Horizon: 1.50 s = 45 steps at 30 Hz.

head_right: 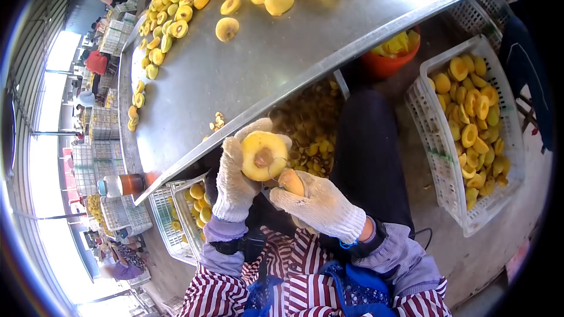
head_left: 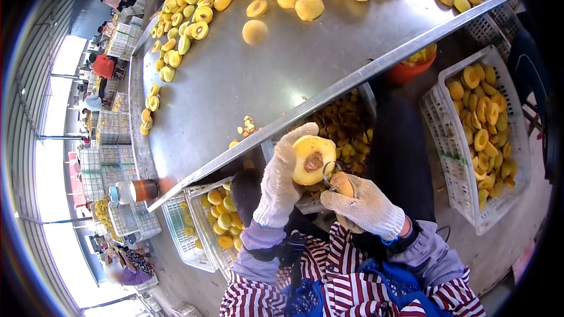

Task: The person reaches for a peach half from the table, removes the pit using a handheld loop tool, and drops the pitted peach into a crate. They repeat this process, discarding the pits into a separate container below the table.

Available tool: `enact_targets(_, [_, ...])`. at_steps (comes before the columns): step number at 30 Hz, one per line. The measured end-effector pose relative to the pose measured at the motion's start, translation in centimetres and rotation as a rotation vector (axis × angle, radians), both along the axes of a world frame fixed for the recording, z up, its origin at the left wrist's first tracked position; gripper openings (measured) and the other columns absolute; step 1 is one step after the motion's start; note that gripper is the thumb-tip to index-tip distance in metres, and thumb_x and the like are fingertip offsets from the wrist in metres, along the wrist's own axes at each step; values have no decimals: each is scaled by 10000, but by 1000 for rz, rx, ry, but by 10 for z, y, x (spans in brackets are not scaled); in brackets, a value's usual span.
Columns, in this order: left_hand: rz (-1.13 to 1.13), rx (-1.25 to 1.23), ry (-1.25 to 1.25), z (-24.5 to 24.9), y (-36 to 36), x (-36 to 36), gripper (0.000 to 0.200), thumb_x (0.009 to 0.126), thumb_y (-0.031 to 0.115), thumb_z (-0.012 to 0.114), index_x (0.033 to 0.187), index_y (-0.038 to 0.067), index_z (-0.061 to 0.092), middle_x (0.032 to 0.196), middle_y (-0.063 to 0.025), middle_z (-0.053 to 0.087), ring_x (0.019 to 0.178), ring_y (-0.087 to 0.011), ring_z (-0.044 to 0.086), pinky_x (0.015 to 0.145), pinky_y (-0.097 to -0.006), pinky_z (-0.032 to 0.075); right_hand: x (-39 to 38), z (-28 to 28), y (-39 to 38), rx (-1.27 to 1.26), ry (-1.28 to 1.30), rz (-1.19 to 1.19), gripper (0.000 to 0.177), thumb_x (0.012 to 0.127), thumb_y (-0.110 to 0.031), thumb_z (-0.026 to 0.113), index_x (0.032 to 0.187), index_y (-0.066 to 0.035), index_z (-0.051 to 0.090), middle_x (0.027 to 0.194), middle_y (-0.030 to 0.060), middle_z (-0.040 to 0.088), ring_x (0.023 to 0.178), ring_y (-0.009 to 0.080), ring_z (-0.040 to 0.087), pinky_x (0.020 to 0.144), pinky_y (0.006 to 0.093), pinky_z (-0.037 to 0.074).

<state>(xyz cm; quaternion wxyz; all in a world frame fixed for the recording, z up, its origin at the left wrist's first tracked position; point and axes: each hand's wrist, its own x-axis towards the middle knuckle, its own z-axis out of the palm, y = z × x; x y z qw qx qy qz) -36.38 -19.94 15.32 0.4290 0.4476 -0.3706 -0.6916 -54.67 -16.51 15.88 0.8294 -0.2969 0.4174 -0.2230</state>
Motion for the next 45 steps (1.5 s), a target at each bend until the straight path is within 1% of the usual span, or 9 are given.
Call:
enact_targets(9, [32,-242,-402,3,23,-14,709,994,605,453,1360,0,514,1206,-108,628,1114,-178,611,983,-313,471,9,-11,8,-199,136,5,257,949,-284,637,1102,-78,644,936,118,683,853,250,675,774,336,532])
enact_targets(13, [-58,-86,-262,19,12,-13,630,992,569,503,1306,27,569,1178,-106,637,1025,-170,641,917,-315,507,6,-4,7,-125,81,72,245,963,-270,619,1117,-80,633,879,99,675,777,224,669,722,325,535])
enact_targets(18, [71,41,97,8,21,-18,724,958,489,614,1481,60,355,1291,-169,604,1177,-237,590,1021,-360,486,-3,0,0,14,-30,-64,249,975,-259,631,1134,-68,620,727,35,637,523,101,589,480,244,468])
enact_targets(21, [-3,182,-10,-5,33,-6,720,913,397,711,1462,73,377,1334,-157,582,1128,-240,627,914,-361,567,-8,-8,1,78,-107,-239,303,968,-234,657,1185,-36,583,654,8,591,411,64,492,351,204,356])
enact_targets(26, [104,223,120,-3,38,-1,555,852,246,786,1284,96,471,1308,-169,592,1108,-291,636,865,-419,591,-5,2,1,105,-54,-185,281,965,-224,656,1156,-30,586,655,7,590,429,62,498,371,207,372])
enact_targets(29, [194,165,356,-15,34,3,652,865,253,779,1401,112,436,1352,-175,558,1142,-326,618,966,-477,536,-1,3,0,75,-42,-4,232,973,-263,637,1073,-56,601,651,-1,585,462,72,519,420,225,400])
enact_targets(31, [220,178,320,-10,33,-1,675,872,268,774,1426,105,426,1372,-158,545,1181,-319,596,966,-471,538,5,-3,2,-112,103,71,240,981,-292,614,1048,-62,600,623,21,569,482,92,546,465,247,435])
enact_targets(41, [335,47,269,-11,33,-21,659,965,491,593,1409,33,428,1454,-125,471,1344,-305,468,1052,-487,478,11,-9,2,-225,202,148,287,971,-352,611,1096,-94,622,830,74,649,602,170,637,579,310,509])
enact_targets(45, [346,-51,226,-8,37,-32,618,987,452,577,1411,34,412,1460,-143,465,1349,-320,466,1073,-485,458,11,-9,2,-161,182,132,304,967,-350,610,1088,-72,629,784,84,649,644,195,654,619,325,519])
